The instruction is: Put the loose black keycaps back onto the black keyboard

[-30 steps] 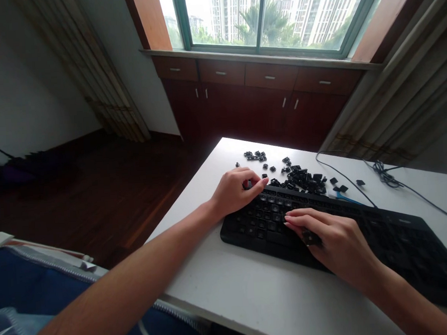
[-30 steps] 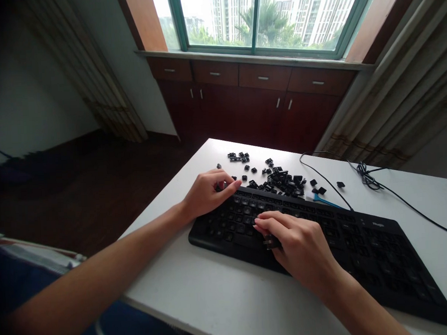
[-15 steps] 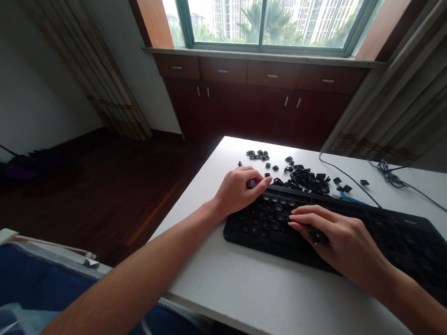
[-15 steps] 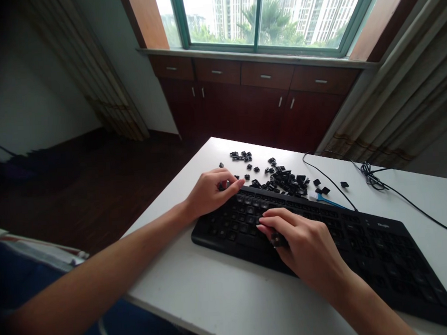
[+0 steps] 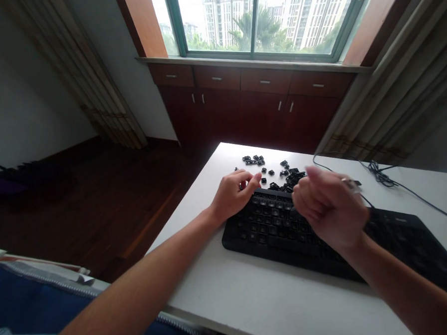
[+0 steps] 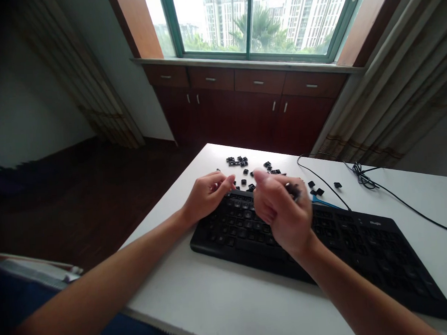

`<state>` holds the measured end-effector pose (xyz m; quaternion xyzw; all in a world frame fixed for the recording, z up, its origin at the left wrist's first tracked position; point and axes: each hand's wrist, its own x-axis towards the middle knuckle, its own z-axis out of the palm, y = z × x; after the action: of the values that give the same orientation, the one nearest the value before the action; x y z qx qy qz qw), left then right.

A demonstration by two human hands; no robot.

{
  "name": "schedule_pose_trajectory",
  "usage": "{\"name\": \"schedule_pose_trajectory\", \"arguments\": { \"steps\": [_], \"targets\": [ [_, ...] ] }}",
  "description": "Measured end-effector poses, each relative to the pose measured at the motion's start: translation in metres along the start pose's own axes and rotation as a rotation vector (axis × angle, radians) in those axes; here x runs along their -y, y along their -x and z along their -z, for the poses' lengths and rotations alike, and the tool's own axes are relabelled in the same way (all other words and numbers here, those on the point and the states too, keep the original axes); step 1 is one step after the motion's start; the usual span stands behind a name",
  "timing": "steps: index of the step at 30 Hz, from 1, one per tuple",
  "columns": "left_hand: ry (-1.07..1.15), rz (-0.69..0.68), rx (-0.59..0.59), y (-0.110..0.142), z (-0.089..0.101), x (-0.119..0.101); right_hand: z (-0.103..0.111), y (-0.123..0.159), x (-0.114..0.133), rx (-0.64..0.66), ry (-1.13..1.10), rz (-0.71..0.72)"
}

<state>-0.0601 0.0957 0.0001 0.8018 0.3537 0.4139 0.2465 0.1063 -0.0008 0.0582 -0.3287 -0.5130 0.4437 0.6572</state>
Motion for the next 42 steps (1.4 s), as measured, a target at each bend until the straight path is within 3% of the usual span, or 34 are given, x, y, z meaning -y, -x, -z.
{"name": "schedule_pose_trajectory", "arguments": {
  "steps": [3,8,13,17,19,21,23,26,30,35,42],
  "targets": [
    [0.012,0.007,-0.017,0.0,-0.001,0.0,-0.001,0.002,-0.018,0.065,0.139,-0.117],
    [0.075,0.045,-0.068,-0.002,-0.002,0.005,-0.003,0.007,-0.015,0.096,0.114,-0.02],
    [0.127,0.134,-0.15,-0.007,0.0,0.012,-0.001,0.01,-0.027,0.117,0.17,-0.119],
    [0.118,0.159,-0.167,-0.009,-0.001,0.018,0.016,-0.013,0.0,0.179,0.161,-0.171],
    [0.065,0.143,-0.158,-0.012,-0.001,0.021,0.034,-0.028,0.023,0.113,0.218,-0.174],
    [-0.001,0.114,-0.144,-0.021,0.0,0.025,0.059,-0.04,0.043,0.042,0.411,-0.152],
    [-0.041,0.075,-0.068,-0.037,0.004,0.027,0.085,-0.049,0.055,-0.012,0.726,-0.142],
    [-0.139,-0.015,0.266,-0.07,0.012,0.019,0.121,-0.056,0.062,0.006,1.198,-0.148],
    [-0.27,-0.176,0.608,-0.109,0.009,-0.007,0.149,-0.062,0.058,0.147,1.456,-0.267],
    [-0.3,-0.235,0.696,-0.123,-0.016,-0.032,0.16,-0.063,0.048,0.348,1.426,-0.384],
    [-0.335,-0.31,0.807,-0.107,-0.033,-0.024,0.192,-0.068,0.045,0.281,1.512,-0.448]
  ]
}}
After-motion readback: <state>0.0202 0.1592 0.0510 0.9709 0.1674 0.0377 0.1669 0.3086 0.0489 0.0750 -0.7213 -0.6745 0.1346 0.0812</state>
